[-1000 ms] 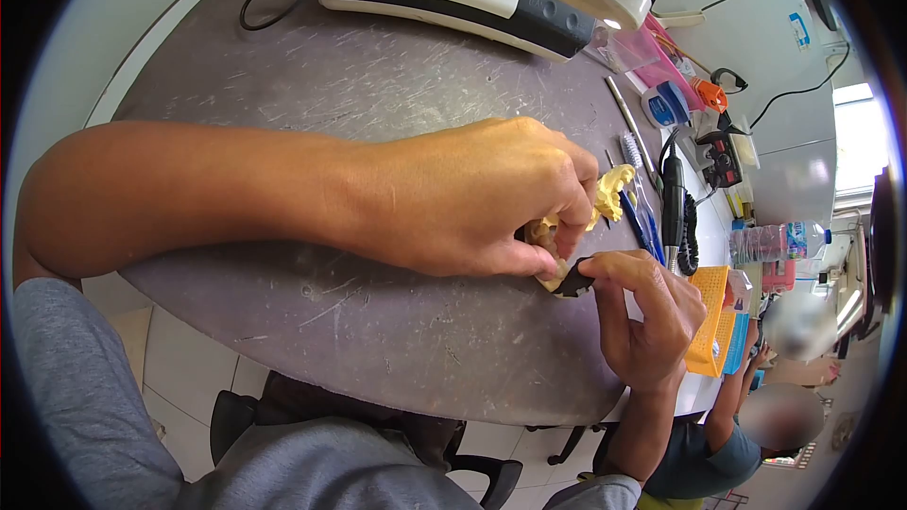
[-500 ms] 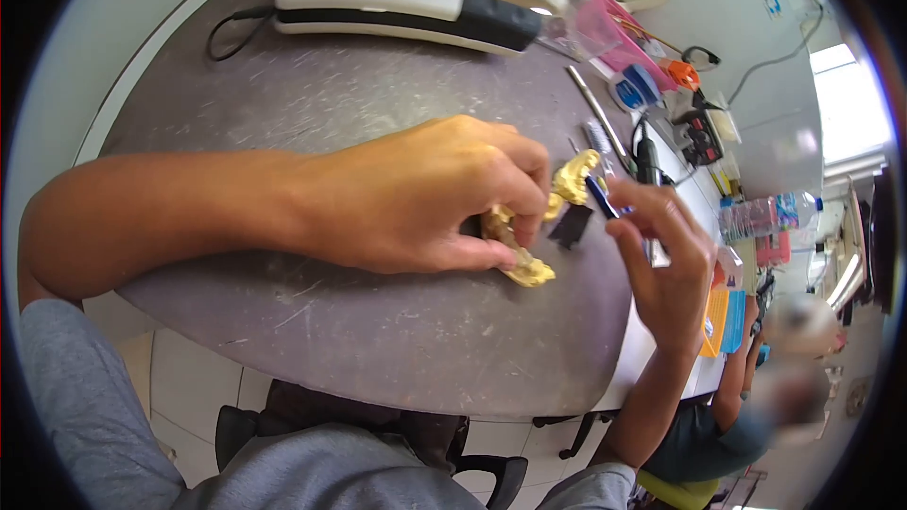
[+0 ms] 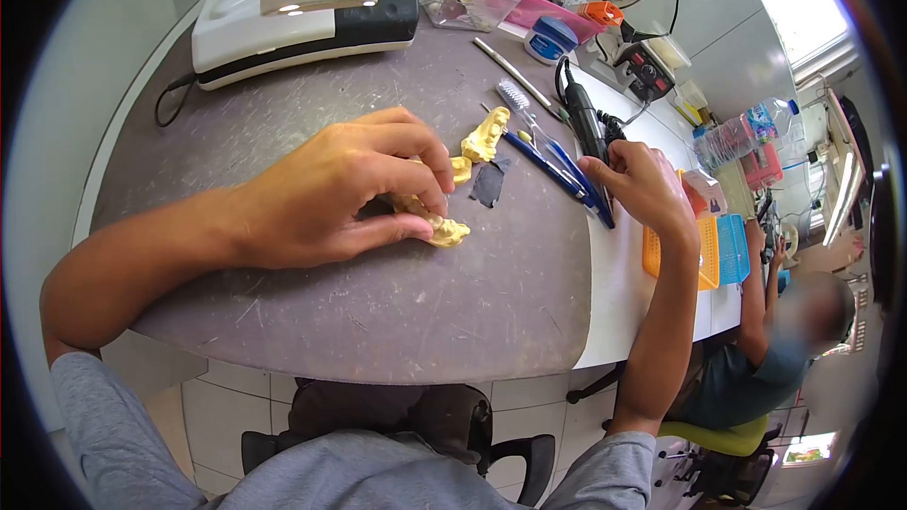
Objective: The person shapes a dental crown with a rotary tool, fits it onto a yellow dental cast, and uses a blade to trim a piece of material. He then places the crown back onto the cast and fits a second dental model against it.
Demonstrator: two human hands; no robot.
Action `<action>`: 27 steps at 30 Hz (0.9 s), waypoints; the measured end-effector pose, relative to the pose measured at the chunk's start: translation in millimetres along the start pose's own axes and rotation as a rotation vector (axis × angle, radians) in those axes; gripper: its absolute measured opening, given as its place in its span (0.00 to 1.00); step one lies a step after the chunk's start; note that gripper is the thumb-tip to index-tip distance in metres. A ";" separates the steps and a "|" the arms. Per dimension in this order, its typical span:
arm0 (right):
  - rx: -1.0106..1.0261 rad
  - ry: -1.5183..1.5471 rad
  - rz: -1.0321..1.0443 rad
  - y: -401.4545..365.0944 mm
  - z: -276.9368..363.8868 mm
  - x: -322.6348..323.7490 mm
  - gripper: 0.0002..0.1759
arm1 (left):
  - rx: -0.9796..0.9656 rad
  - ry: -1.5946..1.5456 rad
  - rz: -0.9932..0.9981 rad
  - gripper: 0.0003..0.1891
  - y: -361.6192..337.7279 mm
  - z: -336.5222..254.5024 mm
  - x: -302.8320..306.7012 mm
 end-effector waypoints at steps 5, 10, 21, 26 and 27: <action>-0.085 0.280 -0.121 8.6 -7.9 0.7 0.27 | -0.015 0.022 -0.020 0.07 -0.9 -2.1 1.7; -0.066 0.908 -0.207 14.5 -15.0 -2.7 0.23 | -0.044 -0.024 -0.042 0.06 -1.3 -3.0 3.2; 0.318 1.667 -0.211 -45.0 75.4 -4.5 0.18 | 0.167 -0.393 -0.237 0.09 -11.1 -11.9 14.6; 0.664 1.382 -0.256 -70.4 98.7 2.6 0.21 | 0.420 -0.867 -0.273 0.12 -20.8 -11.7 -2.8; 0.712 1.268 -0.265 -76.1 100.5 5.9 0.19 | 0.462 -0.941 -0.252 0.12 -22.1 -11.4 -7.7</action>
Point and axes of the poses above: each hand's wrist, its own y-axis towards the middle knuckle, its own x-axis out of the back of the hand, z = x × y, the point moved 7 cm from there along y, towards the middle knuckle, and after that the axes turned 1 degree about x, right-handed, at the moved point
